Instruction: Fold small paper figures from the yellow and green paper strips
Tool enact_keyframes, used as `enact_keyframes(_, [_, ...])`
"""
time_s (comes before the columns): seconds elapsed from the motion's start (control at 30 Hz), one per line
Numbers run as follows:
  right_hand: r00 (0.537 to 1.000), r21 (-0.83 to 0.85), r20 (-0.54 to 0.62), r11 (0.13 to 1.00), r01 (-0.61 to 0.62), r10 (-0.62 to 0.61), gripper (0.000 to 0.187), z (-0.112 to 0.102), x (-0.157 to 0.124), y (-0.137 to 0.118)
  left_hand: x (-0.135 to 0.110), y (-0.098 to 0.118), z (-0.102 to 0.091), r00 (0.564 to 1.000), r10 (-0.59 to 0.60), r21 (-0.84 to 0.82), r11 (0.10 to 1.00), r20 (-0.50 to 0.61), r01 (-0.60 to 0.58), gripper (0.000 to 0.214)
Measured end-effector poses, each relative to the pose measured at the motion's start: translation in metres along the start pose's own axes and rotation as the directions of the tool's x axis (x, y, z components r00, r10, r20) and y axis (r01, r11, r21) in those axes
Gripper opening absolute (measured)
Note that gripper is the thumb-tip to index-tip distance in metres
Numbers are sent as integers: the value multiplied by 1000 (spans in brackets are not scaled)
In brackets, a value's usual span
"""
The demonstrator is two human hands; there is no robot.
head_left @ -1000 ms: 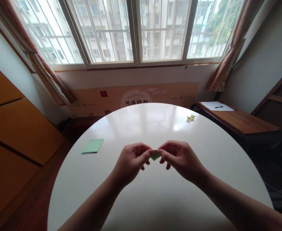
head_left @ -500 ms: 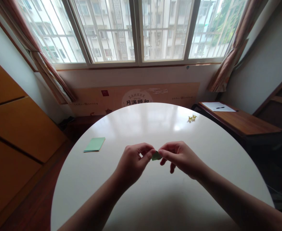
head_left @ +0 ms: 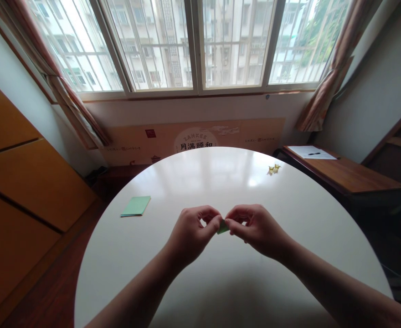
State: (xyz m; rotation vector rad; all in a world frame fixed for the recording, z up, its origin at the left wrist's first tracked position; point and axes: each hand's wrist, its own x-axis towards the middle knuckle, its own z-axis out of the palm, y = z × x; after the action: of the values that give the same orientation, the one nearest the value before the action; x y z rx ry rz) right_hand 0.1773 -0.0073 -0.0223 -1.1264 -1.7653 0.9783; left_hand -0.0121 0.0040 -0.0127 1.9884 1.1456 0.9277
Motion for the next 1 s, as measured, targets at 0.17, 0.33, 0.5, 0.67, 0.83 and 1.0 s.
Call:
enact_keyframes(0.17, [1000,84,29,996,3,-5,17,2,1,0,0,-2,1,999,-10,-10,1000,-51,9,20])
enact_keyframes(0.33, [998,-3,-2,998,58,-58,15,3,3,6,0,0,0,1000,-18,-41,999,15,19,19])
enact_keyframes(0.5, [989,-118,-18,983,143,-146,14,5,4,8,-1,2,1,1000,-15,-12,1000,18,15,16])
enact_keyframes(0.67, [988,-121,2,981,154,-155,12,6,4,9,-1,1,1,1000,-5,11,1000,-13,5,17])
enact_keyframes(0.83, [991,-177,-3,975,132,-134,13,5,5,9,2,-1,1,1000,-20,-2,1000,20,21,17])
enact_keyframes(1.0, [990,-168,8,976,140,-141,12,5,3,8,3,-2,1,999,-45,22,999,-13,45,14])
